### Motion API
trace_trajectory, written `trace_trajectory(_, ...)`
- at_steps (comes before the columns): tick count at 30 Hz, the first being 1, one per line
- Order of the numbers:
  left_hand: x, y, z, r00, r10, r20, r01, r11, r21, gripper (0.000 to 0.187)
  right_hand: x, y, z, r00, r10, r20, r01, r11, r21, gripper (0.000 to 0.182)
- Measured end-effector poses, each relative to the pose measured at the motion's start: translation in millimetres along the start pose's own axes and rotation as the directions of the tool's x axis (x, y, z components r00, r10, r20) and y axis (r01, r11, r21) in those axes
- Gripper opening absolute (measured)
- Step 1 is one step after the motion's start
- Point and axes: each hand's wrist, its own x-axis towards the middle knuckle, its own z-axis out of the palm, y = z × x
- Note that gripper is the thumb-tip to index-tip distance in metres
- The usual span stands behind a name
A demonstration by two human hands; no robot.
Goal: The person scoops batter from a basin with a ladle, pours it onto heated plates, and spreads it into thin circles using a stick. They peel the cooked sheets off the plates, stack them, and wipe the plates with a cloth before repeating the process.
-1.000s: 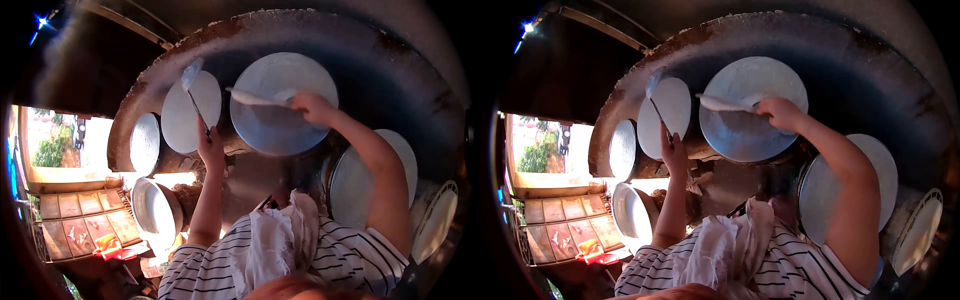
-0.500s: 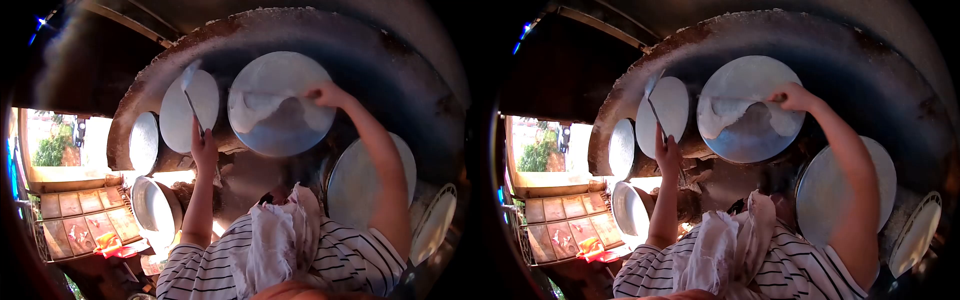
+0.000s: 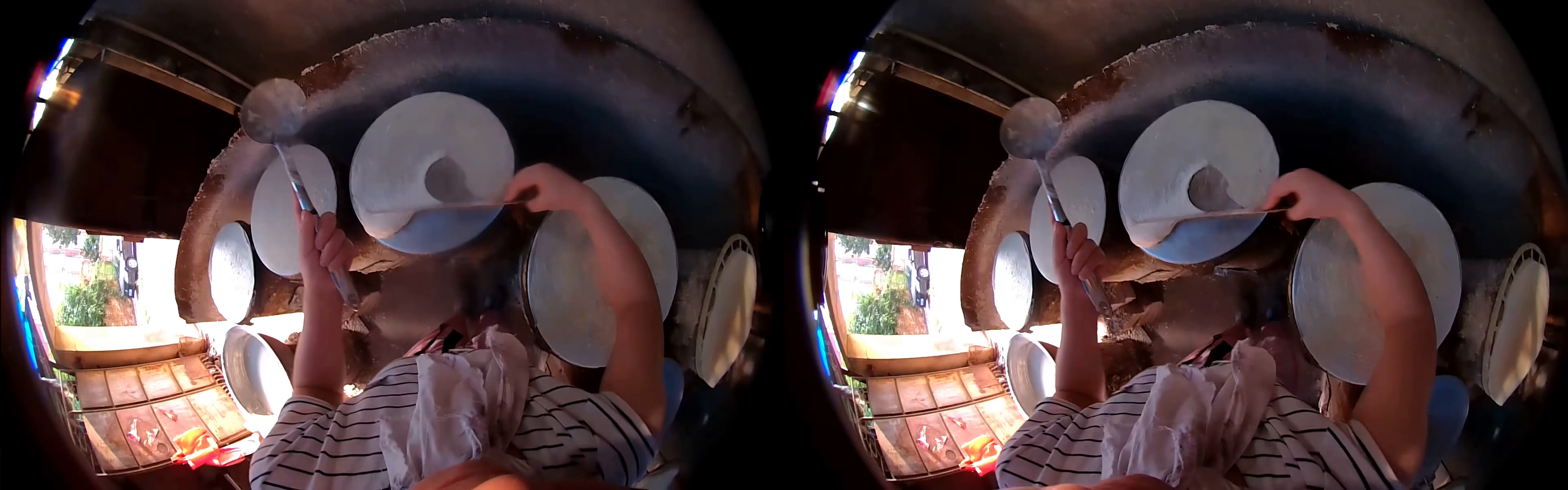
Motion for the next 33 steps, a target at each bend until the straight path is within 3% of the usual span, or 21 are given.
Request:
trace_trajectory(2,2.7,2.2,-8.1,0.997,-0.036,0.073,0.031,0.997,0.066,0.034,-17.8,11.0,20.2,0.906,0.277,-0.32,-0.247,0.96,0.132,0.038)
trace_trajectory(3,8.8,-6.1,-3.3,0.995,-0.057,0.082,0.06,0.998,-0.034,0.034,-10.3,10.1,33.8,0.839,0.144,-0.524,-0.157,0.987,0.019,0.035)
trace_trajectory(6,24.0,-23.1,25.3,0.993,-0.08,0.088,0.097,0.972,-0.212,0.032,-12.2,-12.6,78.1,0.919,-0.022,-0.393,-0.15,0.904,-0.4,0.033)
trace_trajectory(7,18.8,-20.2,21.6,0.988,-0.085,0.131,0.112,0.97,-0.216,0.032,-22.4,-30.5,91.8,0.932,0.072,-0.354,-0.199,0.92,-0.337,0.031)
trace_trajectory(9,-5.7,5.1,10.6,0.975,-0.089,0.206,0.105,0.992,-0.07,0.035,-61.1,-59.8,122.1,0.935,0.104,-0.338,-0.272,0.822,-0.5,0.025)
trace_trajectory(10,-17.7,21.7,3.1,0.965,-0.076,0.25,0.081,0.997,-0.009,0.036,-69.0,-74.5,146.8,0.846,0.148,-0.512,-0.337,0.893,-0.299,0.024)
trace_trajectory(12,-41.3,55.4,6.3,0.974,0.001,0.228,-0.063,0.962,0.264,0.042,-72.2,-97.7,199.6,0.595,0.303,-0.745,-0.304,0.942,0.14,0.022)
trace_trajectory(14,-59.4,79.8,-0.2,0.985,0.053,0.162,-0.125,0.871,0.475,0.047,24.8,-105.4,264.0,0.562,0.307,-0.768,0.08,0.904,0.42,0.04)
trace_trajectory(15,-66.9,85.5,3.0,0.987,0.07,0.146,-0.126,0.9,0.418,0.049,76.3,-121.4,288.0,0.64,0.423,-0.641,0.089,0.788,0.609,0.036)
trace_trajectory(16,-74.4,91.9,3.7,0.982,0.091,0.164,-0.154,0.893,0.424,0.049,124.4,-137.2,303.5,0.651,0.601,-0.463,-0.03,0.63,0.776,0.032)
trace_trajectory(18,-94.2,116.4,0.7,0.973,0.107,0.207,-0.191,0.875,0.445,0.05,211.0,-95.0,359.3,0.593,0.625,-0.508,0.094,0.572,0.815,0.029)
trace_trajectory(19,-105.4,128.6,-3.2,0.947,0.099,0.305,-0.225,0.882,0.413,0.053,236.1,-86.1,375.5,0.543,0.662,-0.517,0.164,0.519,0.839,0.028)
trace_trajectory(22,-138.1,166.6,-14.9,0.964,0.133,0.23,-0.234,0.837,0.495,0.055,237.1,-92.7,418.3,0.39,0.794,-0.467,0.276,0.383,0.882,0.022)
trace_trajectory(24,-153.0,188.0,-17.0,0.967,0.089,0.24,-0.196,0.861,0.469,0.055,202.2,-97.6,443.2,0.394,0.817,-0.42,0.421,0.246,0.873,0.022)
trace_trajectory(27,-152.7,200.0,-23.3,0.958,0.062,0.281,-0.179,0.893,0.413,0.055,163.7,-148.9,434.1,0.231,0.845,-0.482,0.384,0.376,0.843,0.024)
trace_trajectory(31,-159.3,200.3,-40.1,0.949,0.074,0.307,-0.191,0.908,0.372,0.055,147.2,-140.6,402.1,0.077,0.827,-0.556,0.439,0.473,0.764,0.026)
trace_trajectory(33,-162.1,204.7,-37.4,0.969,0.061,0.241,-0.167,0.878,0.448,0.055,147.2,-121.2,371.2,0.109,0.774,-0.624,0.453,0.521,0.724,0.024)
